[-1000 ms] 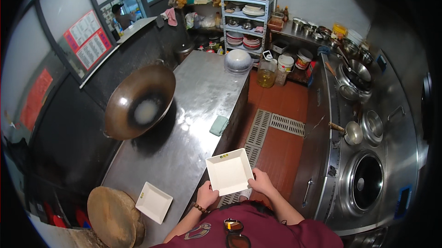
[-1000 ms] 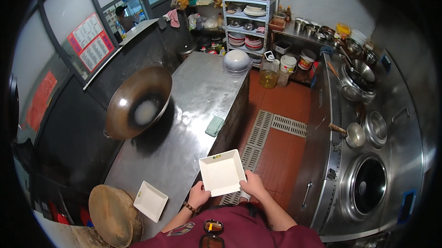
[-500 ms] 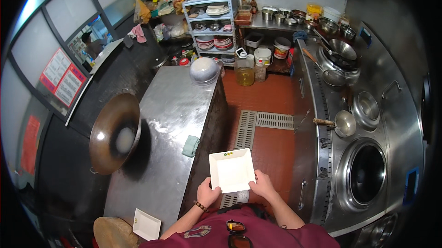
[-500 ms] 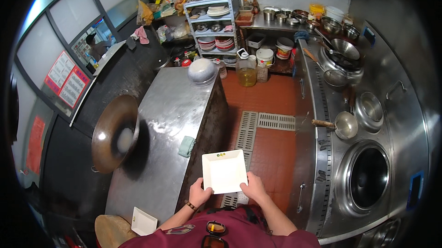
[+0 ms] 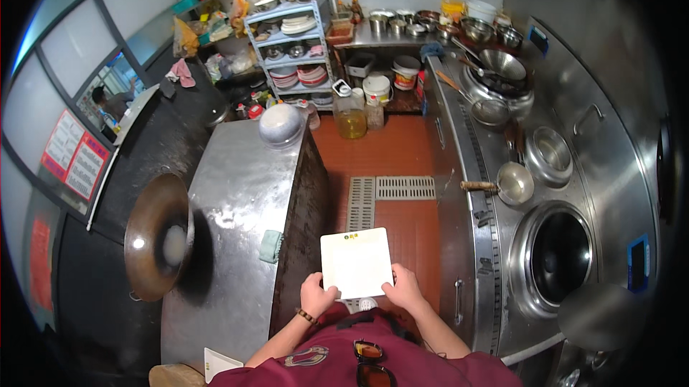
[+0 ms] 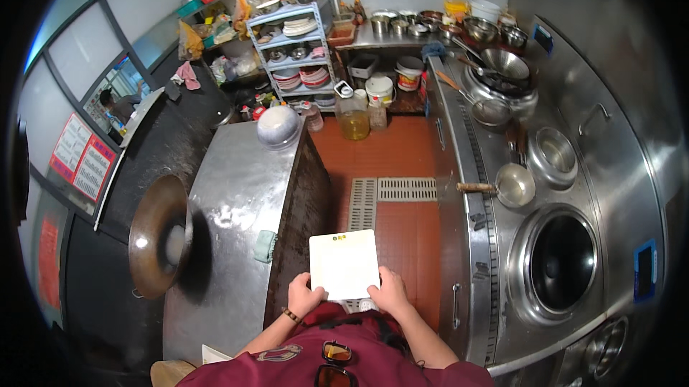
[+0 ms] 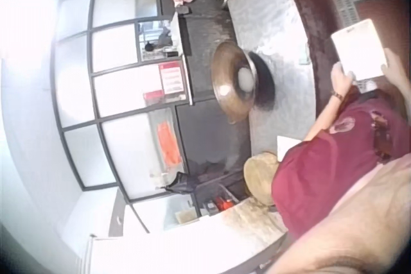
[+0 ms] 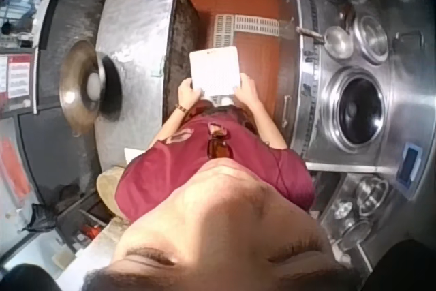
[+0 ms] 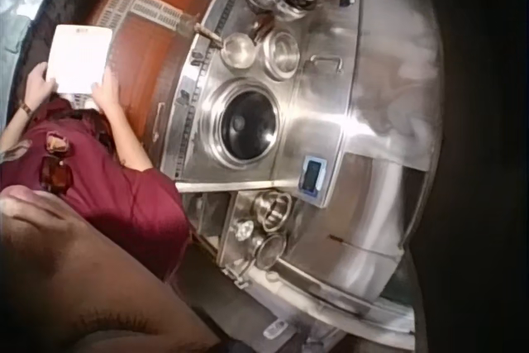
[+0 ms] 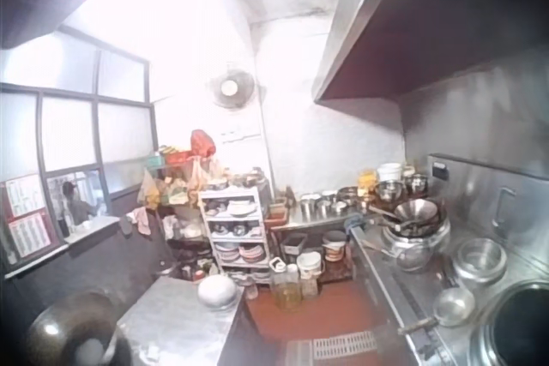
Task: The person picks up square plates from a counter and places them onto a storage rack shelf by hand.
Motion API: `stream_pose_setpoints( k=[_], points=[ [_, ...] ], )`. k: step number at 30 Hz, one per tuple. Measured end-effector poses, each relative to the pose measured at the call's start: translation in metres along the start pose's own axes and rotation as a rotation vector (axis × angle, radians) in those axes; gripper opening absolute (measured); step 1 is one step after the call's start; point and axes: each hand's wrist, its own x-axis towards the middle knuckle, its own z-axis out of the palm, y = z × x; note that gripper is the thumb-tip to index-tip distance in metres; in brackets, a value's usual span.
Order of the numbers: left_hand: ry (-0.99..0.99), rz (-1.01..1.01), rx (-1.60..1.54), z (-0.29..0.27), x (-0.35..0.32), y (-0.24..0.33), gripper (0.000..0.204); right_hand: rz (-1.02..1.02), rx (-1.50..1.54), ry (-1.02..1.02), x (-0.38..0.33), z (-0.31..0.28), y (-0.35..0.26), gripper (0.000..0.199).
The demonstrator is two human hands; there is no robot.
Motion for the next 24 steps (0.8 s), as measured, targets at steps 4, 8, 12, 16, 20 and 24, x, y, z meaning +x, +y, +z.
stream_pose_setpoints(
  k=[4, 8, 12, 16, 20, 24],
  points=[
    [-0.073, -0.003, -0.037, 0.0, 0.02, 0.021, 0.034, 0.04, 0.037, 0.035, 0.006, -0.01, 0.001, 0.031],
    [-0.091, 0.143, 0.066, 0.009, 0.051, 0.013, 0.033, 0.01, -0.176, 0.106, 0.019, -0.019, -0.011, 0.032],
    [-0.185, 0.095, 0.047, 0.014, 0.078, 0.02, 0.034, 0.062, -0.143, 0.137, 0.039, -0.02, -0.008, 0.033],
    [-0.199, 0.168, 0.014, 0.018, 0.128, 0.03, 0.035, 0.086, -0.156, 0.161, 0.07, -0.02, -0.01, 0.034],
    [-0.199, 0.233, -0.032, 0.017, 0.175, 0.036, 0.033, 0.144, -0.223, 0.206, 0.107, -0.024, -0.023, 0.034],
    [-0.197, 0.244, -0.089, 0.015, 0.218, 0.031, 0.035, 0.169, -0.132, 0.192, 0.142, -0.026, -0.043, 0.034]
  ],
)
